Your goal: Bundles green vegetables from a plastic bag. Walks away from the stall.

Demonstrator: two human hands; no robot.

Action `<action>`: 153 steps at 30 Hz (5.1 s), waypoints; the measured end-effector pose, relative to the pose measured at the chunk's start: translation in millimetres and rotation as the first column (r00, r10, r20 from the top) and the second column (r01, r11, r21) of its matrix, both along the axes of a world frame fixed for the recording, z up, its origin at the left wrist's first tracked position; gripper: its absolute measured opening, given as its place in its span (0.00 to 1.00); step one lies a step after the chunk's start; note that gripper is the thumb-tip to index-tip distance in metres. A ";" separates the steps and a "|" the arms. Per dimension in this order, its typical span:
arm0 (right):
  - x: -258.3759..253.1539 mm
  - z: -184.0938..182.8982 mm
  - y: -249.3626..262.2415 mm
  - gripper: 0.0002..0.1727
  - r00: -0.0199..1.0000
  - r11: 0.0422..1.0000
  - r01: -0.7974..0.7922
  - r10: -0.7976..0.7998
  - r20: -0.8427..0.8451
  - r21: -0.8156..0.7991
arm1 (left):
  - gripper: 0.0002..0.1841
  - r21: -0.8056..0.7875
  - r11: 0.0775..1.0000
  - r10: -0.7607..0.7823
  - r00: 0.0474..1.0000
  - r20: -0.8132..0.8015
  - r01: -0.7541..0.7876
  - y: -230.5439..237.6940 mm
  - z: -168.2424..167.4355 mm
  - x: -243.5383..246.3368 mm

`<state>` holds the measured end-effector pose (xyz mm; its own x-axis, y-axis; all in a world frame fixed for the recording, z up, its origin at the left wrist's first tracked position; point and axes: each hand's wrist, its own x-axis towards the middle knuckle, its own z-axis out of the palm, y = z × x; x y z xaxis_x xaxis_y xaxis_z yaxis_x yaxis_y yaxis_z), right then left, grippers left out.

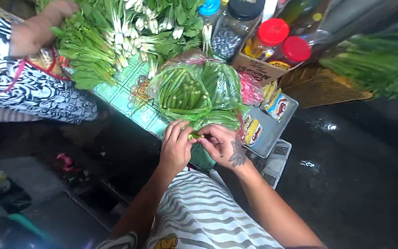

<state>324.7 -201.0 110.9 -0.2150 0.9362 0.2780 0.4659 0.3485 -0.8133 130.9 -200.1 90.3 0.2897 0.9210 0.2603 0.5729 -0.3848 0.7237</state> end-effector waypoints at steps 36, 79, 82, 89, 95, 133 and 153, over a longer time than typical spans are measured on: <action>58.5 68.9 -25.2 0.21 0.616 0.724 0.681 -0.648 -0.448 -0.110 | 0.41 -0.388 0.905 0.127 0.982 -0.140 -0.172 223.3 -37.8 -121.0; -0.4 -34.0 146.6 0.13 0.792 0.324 0.587 -0.420 0.444 -0.742 | 0.07 -0.302 0.794 0.041 0.449 0.893 0.527 124.9 -77.1 -81.9; -10.3 -29.1 152.3 0.14 0.768 0.303 0.624 -0.405 0.496 -0.720 | 0.10 -0.429 0.744 0.233 0.403 0.885 0.513 132.7 -77.1 -87.6; -10.5 -33.3 152.2 0.15 0.812 0.506 0.583 -0.338 0.477 -0.635 | 0.13 -0.714 0.498 0.726 0.214 0.654 0.492 180.9 -66.1 -108.6; 27.4 -10.2 145.6 0.23 0.813 0.447 0.556 -0.469 0.345 -0.701 | 0.09 -0.731 0.568 0.493 0.555 0.670 0.377 181.1 -41.4 -68.9; -28.9 -61.9 -75.2 0.39 0.881 0.832 0.205 -0.386 -0.273 -0.516 | 0.13 -0.805 0.588 0.564 0.676 0.475 0.075 -64.9 -16.7 58.6; -13.5 -32.0 -31.2 0.21 0.738 0.768 0.276 -0.555 -0.384 -0.579 | 0.15 -0.604 0.722 -0.074 0.905 0.420 0.339 23.1 -27.6 18.8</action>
